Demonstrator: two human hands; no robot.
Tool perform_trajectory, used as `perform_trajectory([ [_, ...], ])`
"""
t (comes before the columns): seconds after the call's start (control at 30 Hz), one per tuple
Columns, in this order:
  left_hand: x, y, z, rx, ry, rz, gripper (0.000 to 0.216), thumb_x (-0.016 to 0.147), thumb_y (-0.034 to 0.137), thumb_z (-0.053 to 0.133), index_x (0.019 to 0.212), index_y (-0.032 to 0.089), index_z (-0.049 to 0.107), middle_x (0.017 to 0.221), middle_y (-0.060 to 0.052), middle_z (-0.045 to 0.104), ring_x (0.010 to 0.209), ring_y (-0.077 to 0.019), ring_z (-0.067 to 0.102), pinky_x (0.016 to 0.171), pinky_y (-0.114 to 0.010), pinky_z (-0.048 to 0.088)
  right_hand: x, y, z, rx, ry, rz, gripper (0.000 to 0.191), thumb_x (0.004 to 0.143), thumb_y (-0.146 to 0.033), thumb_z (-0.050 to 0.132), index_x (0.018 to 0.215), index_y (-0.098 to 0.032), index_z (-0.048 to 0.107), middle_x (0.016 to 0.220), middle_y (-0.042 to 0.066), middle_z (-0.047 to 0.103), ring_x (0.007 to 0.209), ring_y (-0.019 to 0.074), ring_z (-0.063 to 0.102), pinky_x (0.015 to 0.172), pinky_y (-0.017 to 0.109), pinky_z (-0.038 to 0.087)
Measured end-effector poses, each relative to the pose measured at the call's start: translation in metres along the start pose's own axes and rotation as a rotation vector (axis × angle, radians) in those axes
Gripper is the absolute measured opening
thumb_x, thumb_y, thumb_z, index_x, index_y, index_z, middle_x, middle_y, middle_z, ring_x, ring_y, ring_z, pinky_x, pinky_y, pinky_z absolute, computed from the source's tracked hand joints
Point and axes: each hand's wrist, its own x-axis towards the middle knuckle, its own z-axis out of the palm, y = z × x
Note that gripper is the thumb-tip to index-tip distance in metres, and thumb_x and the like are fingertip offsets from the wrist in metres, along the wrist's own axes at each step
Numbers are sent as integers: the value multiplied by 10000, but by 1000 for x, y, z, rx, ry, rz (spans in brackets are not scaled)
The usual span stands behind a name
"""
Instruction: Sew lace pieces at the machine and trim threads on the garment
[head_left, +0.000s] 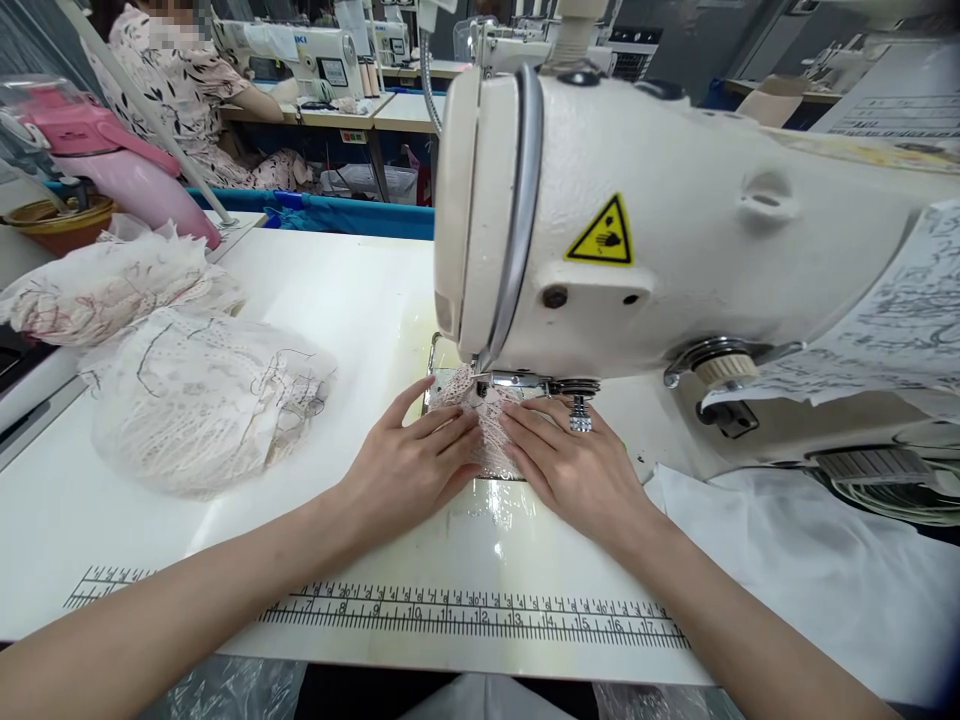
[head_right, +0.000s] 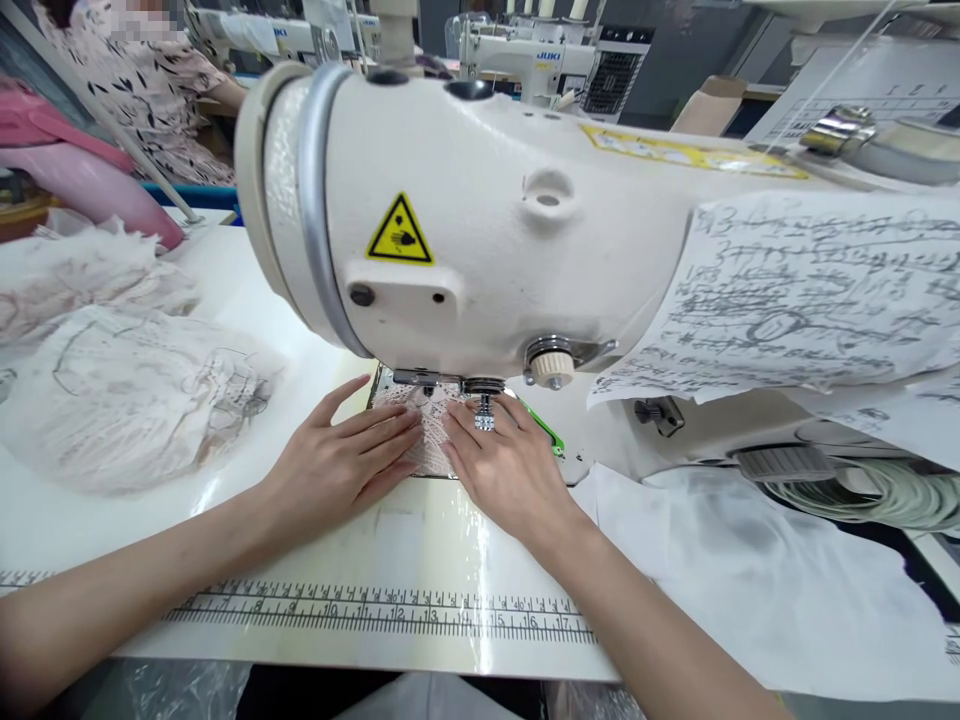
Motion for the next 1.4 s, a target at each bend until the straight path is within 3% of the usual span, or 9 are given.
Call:
perform_trajectory([
  [0.43,2,-6,7,-16,28,-29,293,1000,315,477,1154,169,678,1155,-52,718,1089,-214,678,1182,-529,286,2,1,3,-34,-42,20,299,987,-280,498,1189,-153,677,1247,27,685,926,230,678,891,425,467],
  [0.83,3,-11,12,9,53,-47,345,997,334,486,1190,112,668,1174,-90,707,1123,-234,661,1222,-509,211,4,2,6,-89,-55,31,326,1003,-284,470,1247,-150,639,1270,20,673,898,218,657,944,423,404],
  [1.4,3,-16,14,9,-34,-105,421,1003,383,457,1274,100,612,1269,-103,651,1196,-278,611,1201,-554,215,3,7,9,-140,-149,87,408,952,-132,468,1349,-122,559,1120,109,736,970,250,624,988,439,374],
])
